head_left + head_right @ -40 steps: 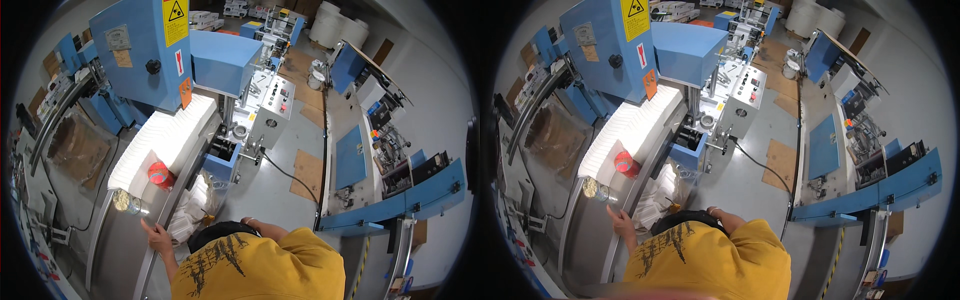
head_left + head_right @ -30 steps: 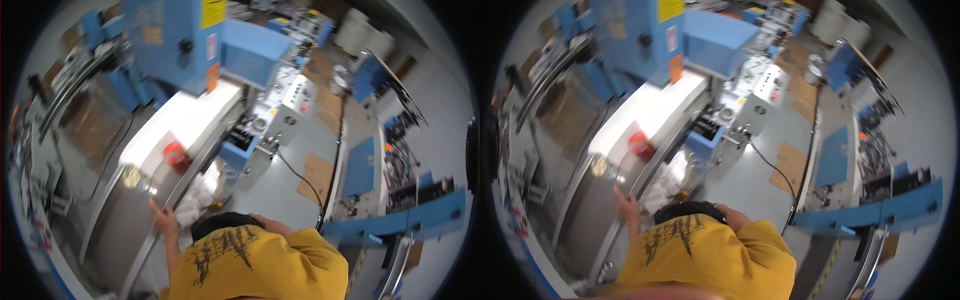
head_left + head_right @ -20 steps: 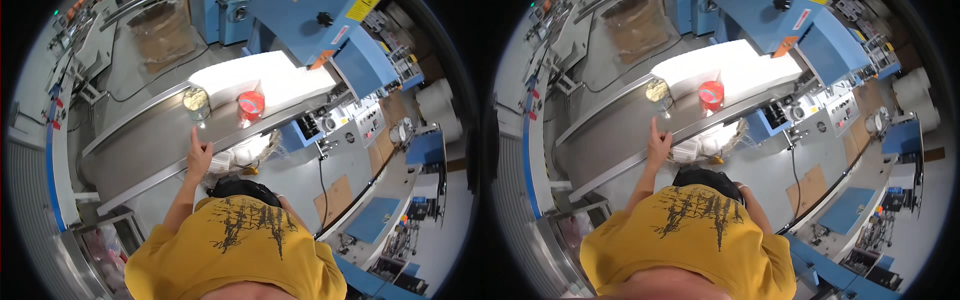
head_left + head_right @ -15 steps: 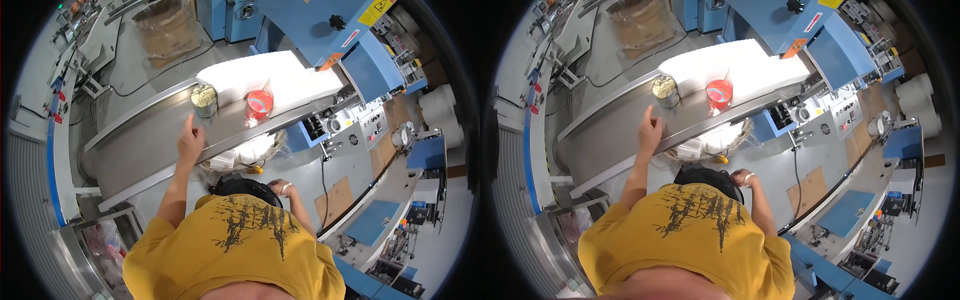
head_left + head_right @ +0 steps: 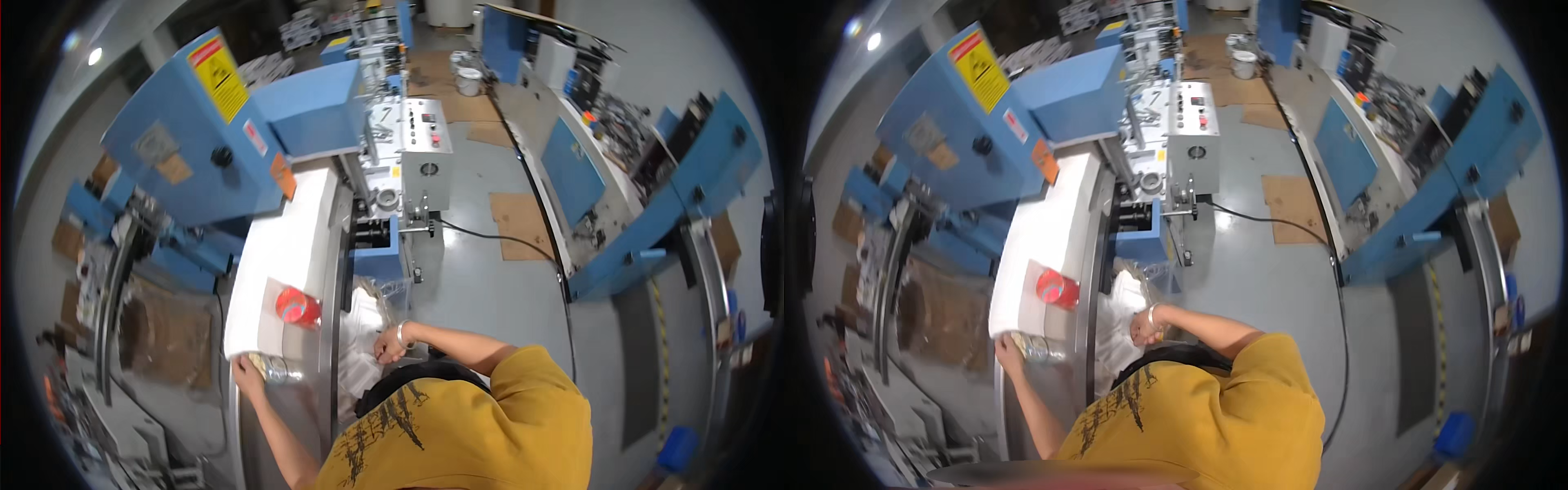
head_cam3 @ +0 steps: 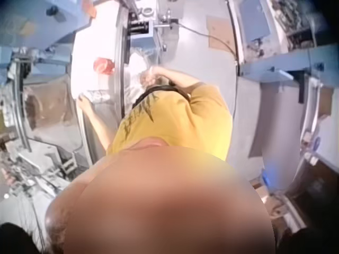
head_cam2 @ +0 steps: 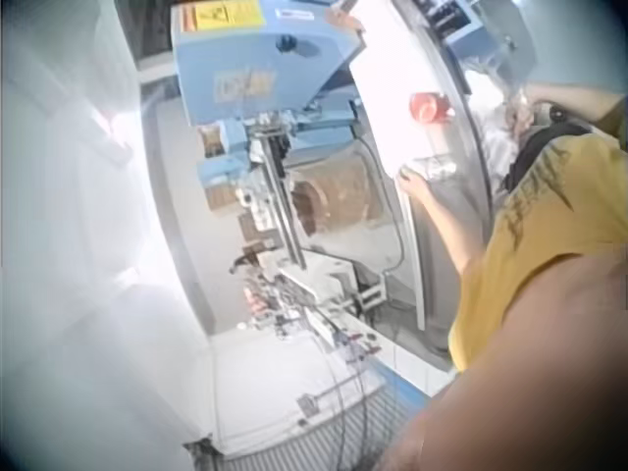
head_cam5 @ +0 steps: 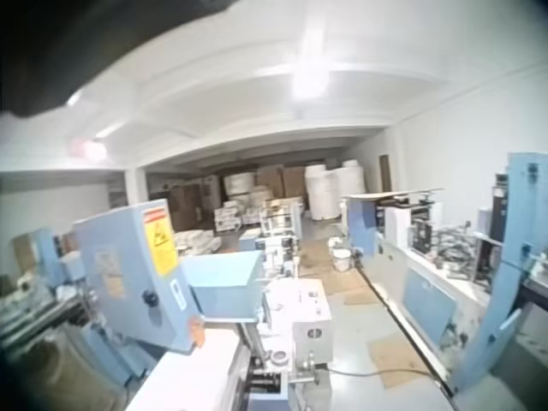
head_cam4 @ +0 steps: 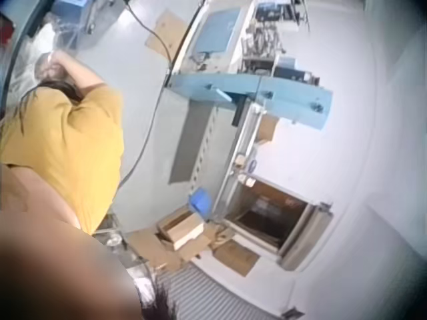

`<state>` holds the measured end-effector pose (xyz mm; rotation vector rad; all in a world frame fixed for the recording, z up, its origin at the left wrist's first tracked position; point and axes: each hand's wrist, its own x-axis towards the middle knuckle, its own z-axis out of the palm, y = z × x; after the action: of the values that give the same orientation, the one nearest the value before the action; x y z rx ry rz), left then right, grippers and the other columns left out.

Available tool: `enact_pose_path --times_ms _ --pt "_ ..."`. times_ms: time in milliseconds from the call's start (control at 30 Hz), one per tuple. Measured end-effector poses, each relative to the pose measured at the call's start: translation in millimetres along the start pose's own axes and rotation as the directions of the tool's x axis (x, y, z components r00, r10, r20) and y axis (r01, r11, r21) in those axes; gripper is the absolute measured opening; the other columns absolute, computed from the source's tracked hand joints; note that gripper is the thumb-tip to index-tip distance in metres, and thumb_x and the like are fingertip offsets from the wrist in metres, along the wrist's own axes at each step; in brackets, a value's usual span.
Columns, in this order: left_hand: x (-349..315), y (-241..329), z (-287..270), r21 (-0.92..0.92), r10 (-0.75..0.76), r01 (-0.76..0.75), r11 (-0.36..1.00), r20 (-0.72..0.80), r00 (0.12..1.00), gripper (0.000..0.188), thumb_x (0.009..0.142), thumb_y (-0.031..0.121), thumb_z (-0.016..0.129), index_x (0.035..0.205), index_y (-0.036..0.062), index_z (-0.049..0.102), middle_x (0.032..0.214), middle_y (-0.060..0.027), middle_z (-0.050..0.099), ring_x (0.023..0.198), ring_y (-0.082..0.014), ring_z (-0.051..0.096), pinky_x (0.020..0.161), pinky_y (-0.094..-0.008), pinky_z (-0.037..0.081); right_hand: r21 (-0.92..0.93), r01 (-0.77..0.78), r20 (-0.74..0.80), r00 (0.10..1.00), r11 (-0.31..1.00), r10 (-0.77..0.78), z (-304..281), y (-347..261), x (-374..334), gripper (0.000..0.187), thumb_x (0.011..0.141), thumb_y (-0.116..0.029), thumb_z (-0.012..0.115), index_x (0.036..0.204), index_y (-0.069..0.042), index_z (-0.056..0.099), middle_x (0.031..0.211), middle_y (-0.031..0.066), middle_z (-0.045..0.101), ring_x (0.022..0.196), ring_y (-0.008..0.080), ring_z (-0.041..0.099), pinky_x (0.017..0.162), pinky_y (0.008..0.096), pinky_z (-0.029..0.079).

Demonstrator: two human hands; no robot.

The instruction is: The recorder is folding paper sheets, placing them onto a conveyor belt, and adjusting components of a paper-processing machine.

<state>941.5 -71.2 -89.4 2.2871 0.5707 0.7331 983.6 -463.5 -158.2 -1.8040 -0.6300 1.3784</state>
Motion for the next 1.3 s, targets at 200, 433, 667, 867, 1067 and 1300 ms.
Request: enact_pose_path --times_ms 200,433,667,867,1067,1300 --pt "16 -15 -8 -0.184 -0.092 0.11 0.977 0.101 0.991 0.019 0.085 0.014 0.055 0.076 -0.0036 0.055 0.071 -0.0048 0.056 0.067 -0.0135 0.049 0.063 -0.0298 0.043 -0.078 0.111 0.007 0.994 0.991 -0.111 -1 10 10 0.035 0.084 -0.03 0.062 0.108 -0.005 0.063 0.092 0.0045 0.067 0.081 0.0159 0.062 0.071 0.0304 0.049" --pt "17 -12 -16 -0.449 -0.19 0.253 0.857 0.181 0.965 0.016 0.087 0.012 0.057 0.074 0.0026 0.055 0.07 0.001 0.053 0.065 -0.0086 0.046 0.06 -0.0251 0.04 -0.29 0.191 -0.096 0.969 0.938 -0.227 -26 9 25 0.032 0.076 -0.03 0.064 0.096 -0.006 0.068 0.079 0.0062 0.068 0.069 0.018 0.064 0.063 0.0325 0.05" --pt "30 -19 -23 -0.546 -0.214 0.425 0.722 0.409 0.887 0.011 0.088 0.008 0.057 0.078 0.0066 0.056 0.073 0.0039 0.053 0.065 -0.0051 0.047 0.059 -0.0209 0.038 -0.443 0.125 -0.132 0.97 0.888 -0.202 -71 -6 -25 0.033 0.077 -0.034 0.062 0.097 -0.009 0.067 0.091 0.0113 0.068 0.087 0.0284 0.064 0.077 0.0374 0.049" --pt "22 4 -30 -0.561 -0.231 0.449 0.695 0.418 0.879 0.005 0.088 0.008 0.056 0.083 0.0061 0.056 0.074 0.0045 0.053 0.065 -0.0047 0.048 0.058 -0.0206 0.039 -0.483 0.179 -0.154 0.946 0.857 -0.285 -71 -2 -45 0.032 0.081 -0.036 0.062 0.098 -0.009 0.066 0.093 0.0117 0.068 0.086 0.029 0.064 0.076 0.0368 0.049" --pt "4 25 -45 -0.521 -0.274 0.46 0.719 0.397 0.876 0.009 0.085 0.009 0.054 0.091 0.0033 0.057 0.074 0.0023 0.055 0.064 -0.0057 0.05 0.057 -0.0209 0.039 -0.498 0.266 -0.057 0.94 0.826 -0.337 -65 -19 -52 0.024 0.082 -0.031 0.06 0.095 -0.011 0.066 0.086 0.0093 0.067 0.081 0.0276 0.063 0.072 0.0365 0.048" --pt "20 67 -40 -0.326 -0.196 0.415 0.85 0.535 0.822 0.018 0.09 0.025 0.051 0.083 0.009 0.056 0.058 0.0046 0.047 0.052 -0.0042 0.041 0.047 -0.0212 0.029 -0.414 0.336 -0.022 0.925 0.846 -0.379 -79 -33 -50 0.024 0.084 -0.026 0.061 0.1 -0.009 0.063 0.085 0.0097 0.067 0.076 0.023 0.065 0.069 0.0337 0.051"
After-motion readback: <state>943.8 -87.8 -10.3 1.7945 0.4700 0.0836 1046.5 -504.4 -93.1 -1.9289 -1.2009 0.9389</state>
